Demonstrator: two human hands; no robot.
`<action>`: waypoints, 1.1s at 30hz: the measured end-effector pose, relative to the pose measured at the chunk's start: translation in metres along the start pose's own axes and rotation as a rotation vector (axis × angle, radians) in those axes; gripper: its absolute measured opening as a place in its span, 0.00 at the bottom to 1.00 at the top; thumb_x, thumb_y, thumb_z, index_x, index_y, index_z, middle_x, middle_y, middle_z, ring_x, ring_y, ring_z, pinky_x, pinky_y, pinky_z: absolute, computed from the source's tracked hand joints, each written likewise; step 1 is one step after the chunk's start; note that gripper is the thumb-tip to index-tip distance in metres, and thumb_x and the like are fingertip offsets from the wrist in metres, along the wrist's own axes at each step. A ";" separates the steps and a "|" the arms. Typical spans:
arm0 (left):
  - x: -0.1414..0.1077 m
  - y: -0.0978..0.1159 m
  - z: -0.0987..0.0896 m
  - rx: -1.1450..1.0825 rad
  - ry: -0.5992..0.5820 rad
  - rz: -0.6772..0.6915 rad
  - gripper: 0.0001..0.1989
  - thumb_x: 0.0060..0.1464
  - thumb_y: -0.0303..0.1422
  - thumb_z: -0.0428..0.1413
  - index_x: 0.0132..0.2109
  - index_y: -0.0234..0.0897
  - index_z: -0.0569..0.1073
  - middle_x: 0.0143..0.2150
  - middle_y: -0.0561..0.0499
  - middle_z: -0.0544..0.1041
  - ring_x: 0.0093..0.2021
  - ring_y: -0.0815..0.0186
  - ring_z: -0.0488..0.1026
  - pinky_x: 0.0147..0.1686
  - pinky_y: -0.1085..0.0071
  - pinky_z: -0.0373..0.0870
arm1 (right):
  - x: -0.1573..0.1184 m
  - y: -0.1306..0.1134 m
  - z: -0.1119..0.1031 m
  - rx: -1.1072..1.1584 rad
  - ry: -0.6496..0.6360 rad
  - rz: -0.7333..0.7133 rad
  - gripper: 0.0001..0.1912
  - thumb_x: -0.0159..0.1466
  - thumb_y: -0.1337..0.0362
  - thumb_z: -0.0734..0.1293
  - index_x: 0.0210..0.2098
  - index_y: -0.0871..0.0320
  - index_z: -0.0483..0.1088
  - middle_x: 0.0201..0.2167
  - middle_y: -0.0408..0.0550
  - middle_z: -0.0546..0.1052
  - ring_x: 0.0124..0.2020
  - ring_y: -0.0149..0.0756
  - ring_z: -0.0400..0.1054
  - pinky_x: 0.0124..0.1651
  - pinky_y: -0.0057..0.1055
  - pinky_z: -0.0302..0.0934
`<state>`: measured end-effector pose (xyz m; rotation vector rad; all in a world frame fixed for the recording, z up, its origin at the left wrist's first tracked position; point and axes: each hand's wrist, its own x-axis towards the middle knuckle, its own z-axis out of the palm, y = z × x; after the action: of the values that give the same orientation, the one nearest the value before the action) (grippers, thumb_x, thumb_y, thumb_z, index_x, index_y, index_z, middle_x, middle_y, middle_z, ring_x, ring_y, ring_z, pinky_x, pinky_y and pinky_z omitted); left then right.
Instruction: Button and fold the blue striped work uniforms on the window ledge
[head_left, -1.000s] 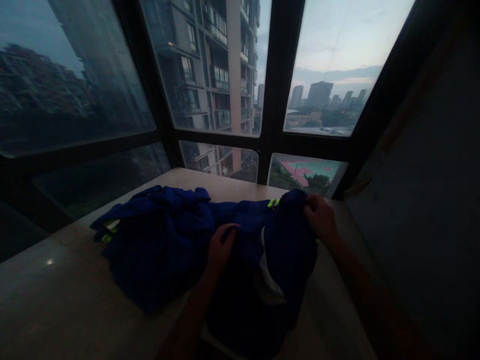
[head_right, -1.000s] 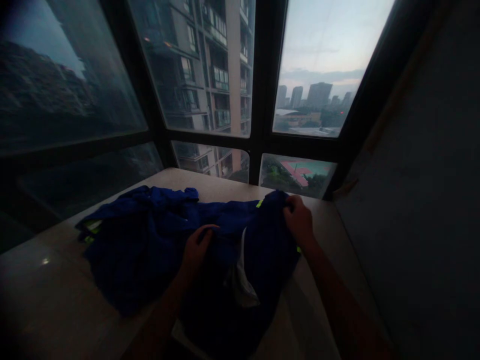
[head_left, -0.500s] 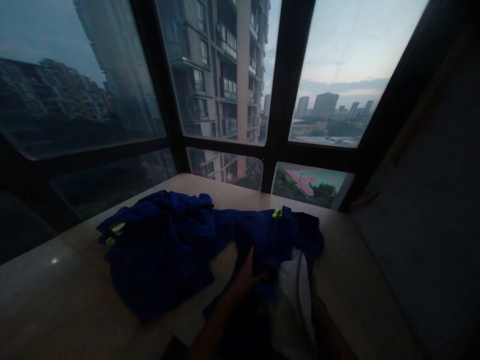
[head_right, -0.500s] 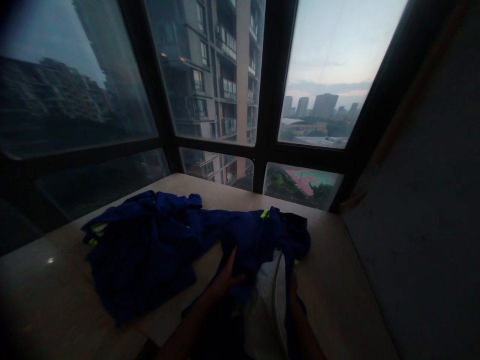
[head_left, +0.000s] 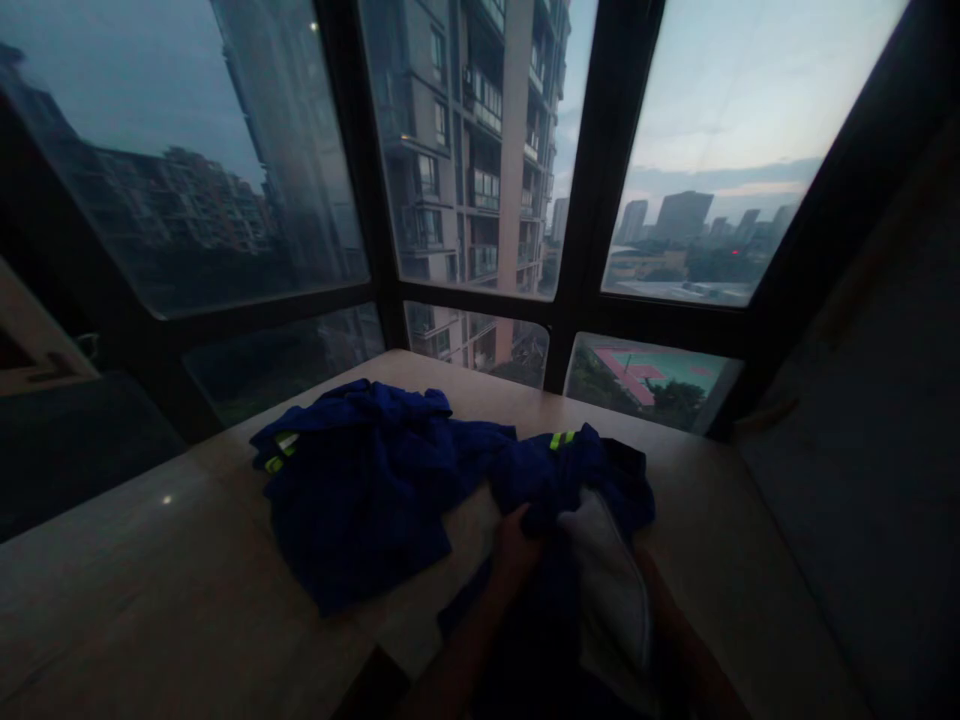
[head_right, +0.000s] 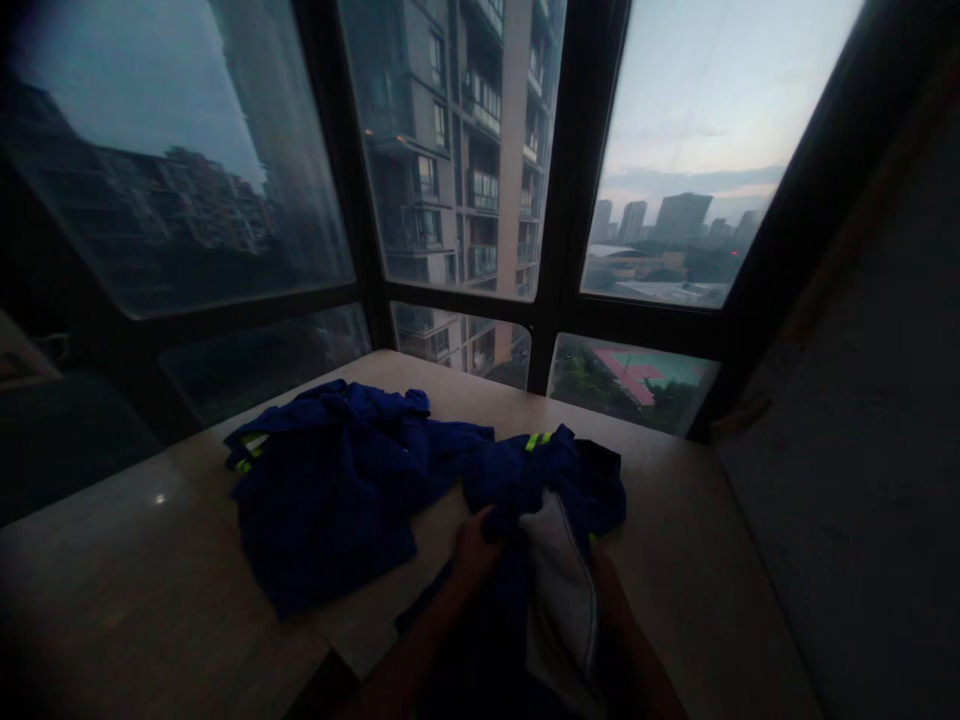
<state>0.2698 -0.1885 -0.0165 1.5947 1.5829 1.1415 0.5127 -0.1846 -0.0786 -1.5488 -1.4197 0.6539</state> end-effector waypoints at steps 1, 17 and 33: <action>0.006 0.007 -0.009 -0.019 0.060 0.017 0.10 0.47 0.31 0.61 0.39 0.38 0.79 0.36 0.50 0.83 0.37 0.60 0.79 0.37 0.69 0.73 | -0.001 0.005 -0.005 0.014 -0.023 0.003 0.18 0.65 0.53 0.64 0.47 0.58 0.75 0.47 0.54 0.78 0.48 0.45 0.73 0.51 0.43 0.68; 0.149 0.133 -0.278 0.453 0.861 0.232 0.13 0.53 0.31 0.58 0.46 0.29 0.74 0.59 0.42 0.67 0.63 0.45 0.60 0.64 0.43 0.54 | -0.036 0.047 -0.006 -0.212 0.094 -0.034 0.20 0.60 0.57 0.58 0.42 0.60 0.76 0.48 0.57 0.77 0.49 0.47 0.71 0.54 0.44 0.64; 0.109 0.009 -0.180 0.833 0.466 0.320 0.21 0.53 0.32 0.55 0.53 0.32 0.73 0.65 0.35 0.64 0.67 0.44 0.54 0.62 0.47 0.55 | -0.038 0.044 -0.001 -0.273 0.113 -0.116 0.19 0.62 0.58 0.58 0.38 0.59 0.78 0.45 0.60 0.77 0.48 0.48 0.71 0.54 0.45 0.64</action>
<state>0.1050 -0.1091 0.0876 2.2844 2.3790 1.1338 0.5275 -0.2182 -0.1234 -1.6692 -1.5472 0.3073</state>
